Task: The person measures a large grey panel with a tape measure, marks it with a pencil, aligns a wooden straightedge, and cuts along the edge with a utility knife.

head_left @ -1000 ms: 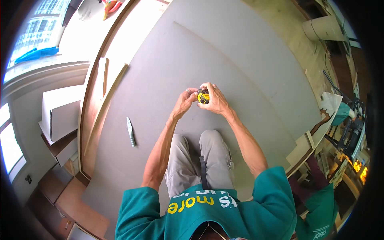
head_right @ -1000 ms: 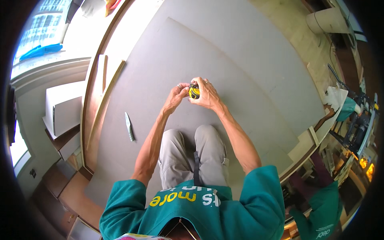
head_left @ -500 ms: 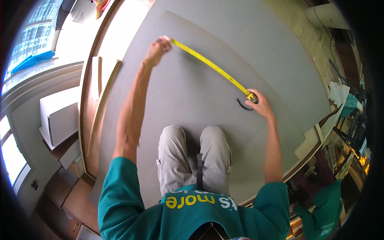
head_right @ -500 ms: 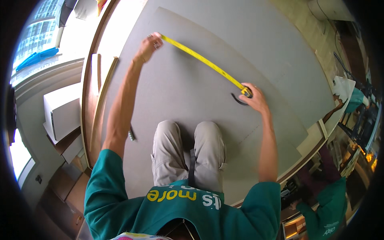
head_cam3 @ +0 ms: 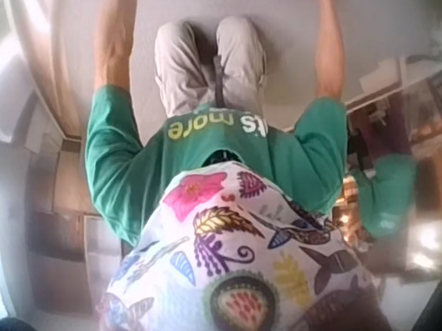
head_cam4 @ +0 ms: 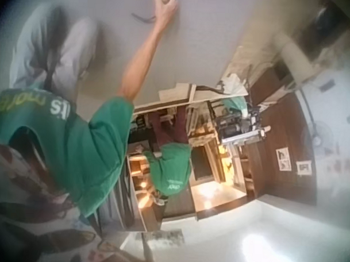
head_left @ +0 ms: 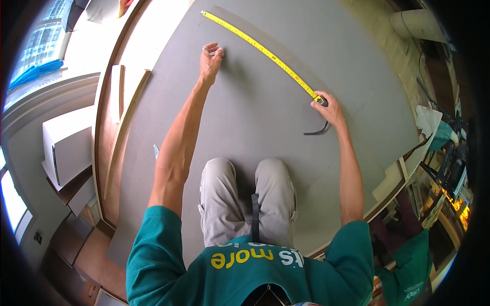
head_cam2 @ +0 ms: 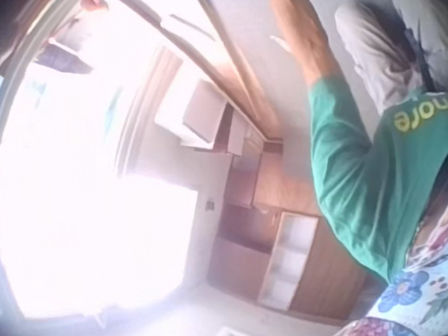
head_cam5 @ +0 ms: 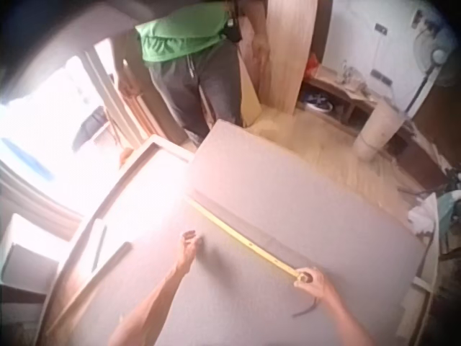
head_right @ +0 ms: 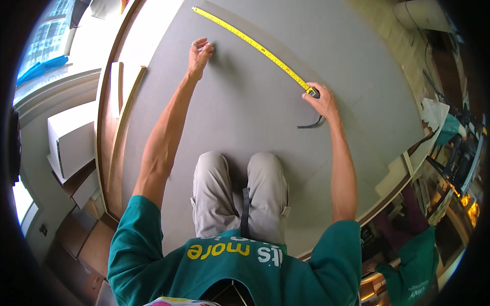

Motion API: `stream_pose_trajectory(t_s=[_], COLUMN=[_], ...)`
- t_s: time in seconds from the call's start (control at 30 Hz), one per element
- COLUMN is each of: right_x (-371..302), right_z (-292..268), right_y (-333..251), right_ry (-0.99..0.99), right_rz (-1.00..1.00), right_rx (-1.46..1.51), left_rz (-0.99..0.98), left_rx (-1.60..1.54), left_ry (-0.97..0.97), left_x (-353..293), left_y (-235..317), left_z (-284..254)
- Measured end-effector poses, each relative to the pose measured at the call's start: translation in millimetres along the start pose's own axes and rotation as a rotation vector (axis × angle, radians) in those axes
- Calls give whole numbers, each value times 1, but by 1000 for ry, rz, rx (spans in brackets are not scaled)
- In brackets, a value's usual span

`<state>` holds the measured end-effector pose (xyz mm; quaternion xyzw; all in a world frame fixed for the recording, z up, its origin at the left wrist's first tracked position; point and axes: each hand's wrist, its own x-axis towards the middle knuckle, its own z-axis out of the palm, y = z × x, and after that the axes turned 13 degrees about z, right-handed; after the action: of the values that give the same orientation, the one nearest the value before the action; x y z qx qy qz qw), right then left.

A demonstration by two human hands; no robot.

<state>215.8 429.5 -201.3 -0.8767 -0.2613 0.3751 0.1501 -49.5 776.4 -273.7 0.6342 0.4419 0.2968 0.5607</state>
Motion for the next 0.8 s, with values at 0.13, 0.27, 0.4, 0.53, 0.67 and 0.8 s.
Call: stream_pose_trajectory(t_s=[0.13,0.27,0.4,0.53,0.67,0.8], right_x=[-9,-12,-24,-32,-28,-25], right_z=[1,12,22,26,27,28], right_y=[16,23,13,3,8,0], right_ry=[44,227,308,354,419,482], right_rz=[26,-35,35,39,20,53], right_rx=[-2,-69,-95,-74,-86,-140], left_rz=[69,290,623,761,710,700], left_rx=[150,336,532,787,894,794], left_ry=[-48,-152,-240,-365,-435,-428], left_x=[-13,-3,3,11,14,25], left_y=[5,26,34,36,32,30], left_z=[25,51,72,85,95,95])
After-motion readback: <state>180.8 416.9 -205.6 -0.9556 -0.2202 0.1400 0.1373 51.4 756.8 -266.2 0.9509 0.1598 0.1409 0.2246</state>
